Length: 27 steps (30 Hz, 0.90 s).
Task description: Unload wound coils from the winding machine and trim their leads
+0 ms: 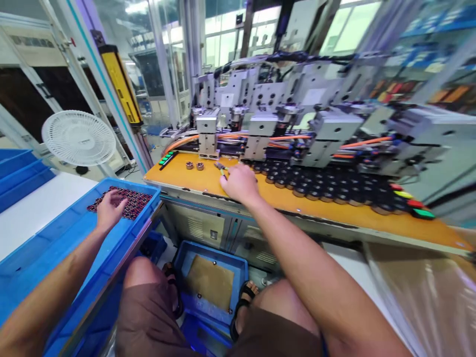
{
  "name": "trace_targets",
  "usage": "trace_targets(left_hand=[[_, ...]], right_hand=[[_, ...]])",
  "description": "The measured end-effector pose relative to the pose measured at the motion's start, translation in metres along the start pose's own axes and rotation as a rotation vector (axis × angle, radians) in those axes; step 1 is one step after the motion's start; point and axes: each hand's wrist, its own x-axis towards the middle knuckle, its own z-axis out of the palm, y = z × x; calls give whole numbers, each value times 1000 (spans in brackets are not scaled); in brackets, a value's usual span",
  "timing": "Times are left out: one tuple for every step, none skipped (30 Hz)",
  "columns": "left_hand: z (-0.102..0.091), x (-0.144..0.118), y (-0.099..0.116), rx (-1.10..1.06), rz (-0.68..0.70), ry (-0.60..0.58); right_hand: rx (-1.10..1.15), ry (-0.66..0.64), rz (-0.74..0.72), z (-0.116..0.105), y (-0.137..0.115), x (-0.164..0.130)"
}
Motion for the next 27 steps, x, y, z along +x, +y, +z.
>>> trace_targets(left_hand=[[5, 0, 28, -33, 87, -19], [12, 0, 56, -64, 169, -48], [20, 0, 84, -91, 237, -83], [30, 0, 111, -112, 289, -121], [40, 0, 135, -127, 320, -154], [51, 2, 157, -138, 330, -177], [61, 5, 175, -145, 322, -190], [71, 9, 191, -154, 301, -193], [80, 14, 203, -165, 271, -191], [88, 20, 213, -182, 239, -187], [93, 25, 220, -205, 207, -183], [96, 30, 225, -235, 178, -180], [97, 33, 228, -272, 151, -178], [96, 35, 228, -314, 127, -174], [92, 35, 226, -360, 103, -167], [86, 33, 222, -412, 81, -157], [79, 30, 216, -469, 58, -145], [71, 24, 209, -533, 34, -132], [63, 18, 200, -602, 8, -119], [54, 11, 191, -676, -17, -110], [46, 3, 182, -751, -43, -106], [39, -6, 174, -823, -66, -107], [32, -14, 166, -890, -85, -113], [27, -23, 160, -949, -98, -122], [23, -32, 155, -998, -105, -134], [20, -41, 152, -1038, -104, -147], [17, -50, 150, -1070, -96, -161]], right_hand=[[2, -7, -1, -2, 0, 0], [4, -13, 0, -3, -1, 1], [8, -19, 1, -5, -1, 1], [13, -25, 2, -6, -1, 0], [18, -29, 2, -8, -1, 0], [23, -32, 2, -9, -1, 0], [28, -34, 2, -10, -1, -1], [30, -36, 2, -11, -1, -1], [32, -36, 2, -12, -1, -1], [32, -37, 1, -13, -2, -1], [32, -37, 1, -13, -2, -1], [32, -38, 0, -13, -2, 0], [32, -37, 0, -13, -2, 0], [34, -37, 0, -13, -2, 1], [36, -36, -2, -12, -2, 2], [41, -34, -6, -12, -2, 2], [48, -33, -13, -12, -2, 3], [58, -32, -24, -12, -2, 3], [69, -33, -36, -11, -2, 3], [82, -35, -52, -11, -2, 3], [96, -37, -70, -11, -2, 3], [111, -41, -90, -11, -1, 3], [126, -44, -110, -11, -1, 3], [139, -47, -127, -10, -1, 3], [149, -48, -136, -10, -1, 2], [156, -45, -137, -10, -1, 2], [160, -40, -131, -10, -1, 2]])
